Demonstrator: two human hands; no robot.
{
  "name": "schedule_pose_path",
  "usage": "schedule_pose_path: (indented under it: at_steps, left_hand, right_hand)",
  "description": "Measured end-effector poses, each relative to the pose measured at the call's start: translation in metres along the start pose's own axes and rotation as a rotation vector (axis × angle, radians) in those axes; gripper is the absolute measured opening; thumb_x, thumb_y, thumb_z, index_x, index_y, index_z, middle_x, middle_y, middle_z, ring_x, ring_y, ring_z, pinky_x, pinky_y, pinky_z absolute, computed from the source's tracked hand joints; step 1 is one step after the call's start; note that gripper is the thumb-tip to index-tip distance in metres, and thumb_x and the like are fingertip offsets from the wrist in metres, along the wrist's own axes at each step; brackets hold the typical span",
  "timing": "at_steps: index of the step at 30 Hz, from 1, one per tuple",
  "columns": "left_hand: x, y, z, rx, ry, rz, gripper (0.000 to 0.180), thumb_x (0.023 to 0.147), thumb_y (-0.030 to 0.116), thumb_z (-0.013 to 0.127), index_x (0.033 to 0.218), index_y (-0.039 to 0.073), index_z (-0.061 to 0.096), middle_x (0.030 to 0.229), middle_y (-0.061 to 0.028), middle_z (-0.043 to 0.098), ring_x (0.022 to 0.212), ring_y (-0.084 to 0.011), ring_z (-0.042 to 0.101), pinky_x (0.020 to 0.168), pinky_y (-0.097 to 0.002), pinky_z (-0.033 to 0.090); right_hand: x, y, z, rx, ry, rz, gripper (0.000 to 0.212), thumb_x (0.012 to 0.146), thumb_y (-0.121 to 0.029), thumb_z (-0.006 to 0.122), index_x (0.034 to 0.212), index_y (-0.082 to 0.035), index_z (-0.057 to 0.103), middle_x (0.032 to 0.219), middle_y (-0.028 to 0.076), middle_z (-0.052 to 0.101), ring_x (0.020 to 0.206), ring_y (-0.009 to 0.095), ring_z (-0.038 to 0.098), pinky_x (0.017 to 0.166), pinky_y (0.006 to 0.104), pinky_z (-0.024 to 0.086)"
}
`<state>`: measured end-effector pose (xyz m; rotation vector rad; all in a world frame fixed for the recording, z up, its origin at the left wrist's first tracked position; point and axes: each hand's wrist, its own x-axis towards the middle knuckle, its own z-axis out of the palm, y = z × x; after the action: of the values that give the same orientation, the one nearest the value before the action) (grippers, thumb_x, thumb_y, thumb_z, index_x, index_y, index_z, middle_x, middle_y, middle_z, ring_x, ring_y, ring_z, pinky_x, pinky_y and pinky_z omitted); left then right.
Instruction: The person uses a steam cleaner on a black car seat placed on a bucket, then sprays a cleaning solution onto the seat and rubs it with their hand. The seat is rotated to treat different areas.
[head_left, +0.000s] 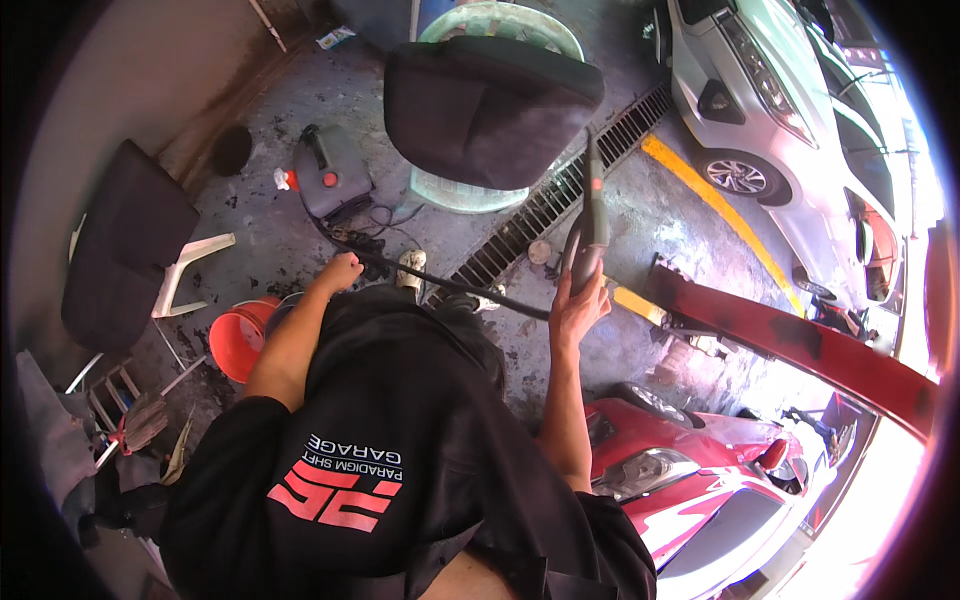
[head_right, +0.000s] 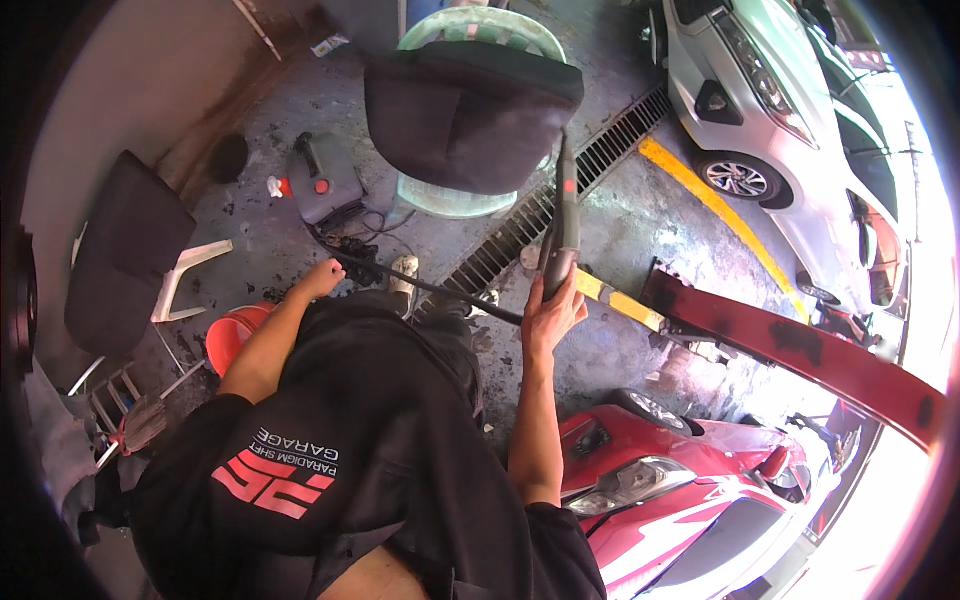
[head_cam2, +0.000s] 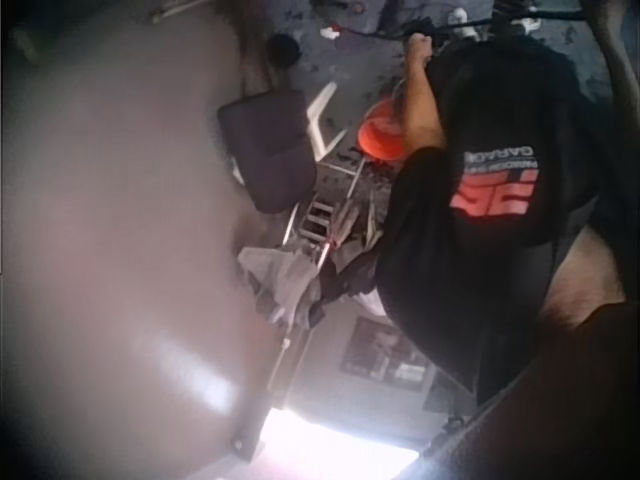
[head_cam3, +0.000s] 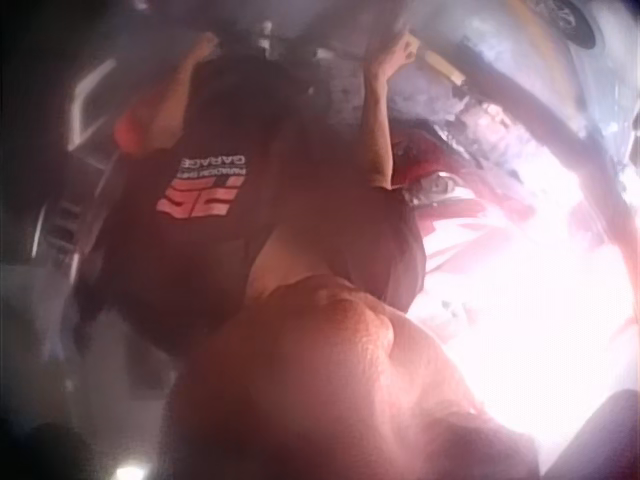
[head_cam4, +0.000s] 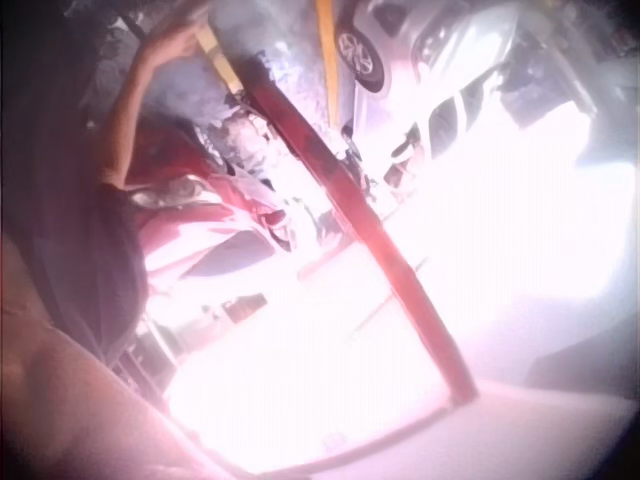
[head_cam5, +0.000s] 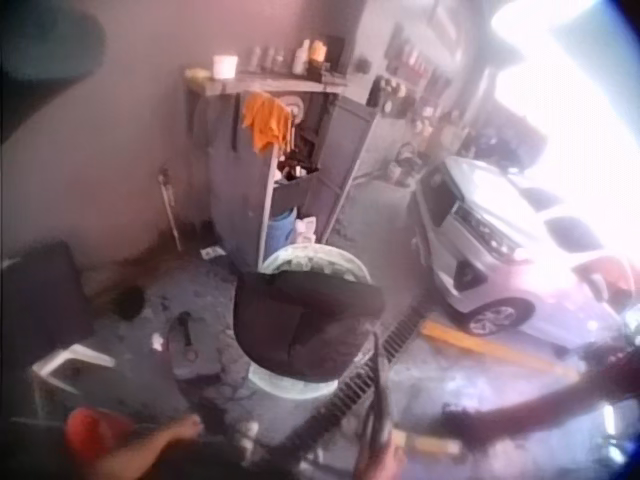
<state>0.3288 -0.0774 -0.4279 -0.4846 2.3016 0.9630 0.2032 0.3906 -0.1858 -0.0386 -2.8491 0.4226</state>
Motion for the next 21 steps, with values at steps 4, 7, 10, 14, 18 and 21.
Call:
schedule_pose_path:
  at_steps: [4, 7, 10, 14, 18, 21]
  left_hand:
    - [-0.001, 0.027, -0.007, -0.024, -0.054, -0.049, 0.037, 0.1, 0.035, 0.069, 0.119, 0.003, 0.068, 0.108, -0.0199, 0.075, 0.098, -0.0363, 0.073, 0.085, -0.0479, 0.056]
    - [-0.005, 0.056, -0.02, -0.005, -0.063, -0.073, 0.038, 0.101, 0.035, 0.069, 0.122, 0.003, 0.068, 0.112, -0.0203, 0.075, 0.099, -0.0365, 0.073, 0.086, -0.0475, 0.056]
    - [-0.004, 0.058, -0.028, 0.006, -0.068, -0.08, 0.038, 0.101, 0.036, 0.068, 0.123, 0.004, 0.068, 0.112, -0.0202, 0.075, 0.099, -0.0364, 0.073, 0.086, -0.0475, 0.056]
    - [-0.006, 0.039, -0.023, -0.011, -0.079, -0.082, 0.041, 0.101, 0.037, 0.069, 0.123, 0.004, 0.068, 0.108, -0.0201, 0.076, 0.1, -0.0357, 0.073, 0.087, -0.0473, 0.056]
    - [-0.013, 0.048, -0.024, -0.01, -0.069, -0.125, 0.038, 0.098, 0.036, 0.068, 0.117, 0.002, 0.069, 0.111, -0.0228, 0.076, 0.107, -0.0395, 0.073, 0.091, -0.049, 0.056]
    - [-0.003, 0.04, -0.018, -0.056, -0.024, -0.063, 0.039, 0.098, 0.037, 0.068, 0.117, 0.002, 0.069, 0.113, -0.0226, 0.076, 0.109, -0.0402, 0.072, 0.093, -0.049, 0.056]
  right_hand:
    - [-0.004, 0.003, 0.0, -0.032, -0.059, 0.048, 0.068, 0.1, -0.036, 0.07, 0.155, -0.003, 0.049, 0.131, 0.019, 0.069, 0.11, 0.037, 0.063, 0.102, 0.0496, 0.038]
    - [-0.012, 0.004, 0.008, -0.059, -0.235, 0.105, 0.066, 0.099, -0.036, 0.072, 0.153, -0.004, 0.051, 0.128, 0.019, 0.072, 0.111, 0.038, 0.064, 0.102, 0.0499, 0.038]
    - [-0.011, -0.006, 0.01, 0.018, -0.184, 0.115, 0.067, 0.099, -0.037, 0.071, 0.153, -0.003, 0.052, 0.127, 0.019, 0.072, 0.112, 0.038, 0.064, 0.104, 0.0501, 0.038]
    - [0.017, -0.052, -0.022, 0.123, -0.05, 0.097, 0.068, 0.1, -0.038, 0.071, 0.154, -0.002, 0.053, 0.125, 0.02, 0.073, 0.114, 0.037, 0.065, 0.105, 0.0494, 0.038]
    - [0.061, -0.086, -0.055, 0.202, -0.006, 0.05, 0.065, 0.098, -0.035, 0.072, 0.151, -0.002, 0.055, 0.122, 0.028, 0.073, 0.112, 0.043, 0.072, 0.101, 0.0504, 0.05]
    - [0.084, -0.108, -0.063, 0.24, 0.002, 0.188, 0.062, 0.097, -0.033, 0.073, 0.148, -0.002, 0.058, 0.118, 0.031, 0.074, 0.108, 0.044, 0.075, 0.094, 0.0489, 0.058]
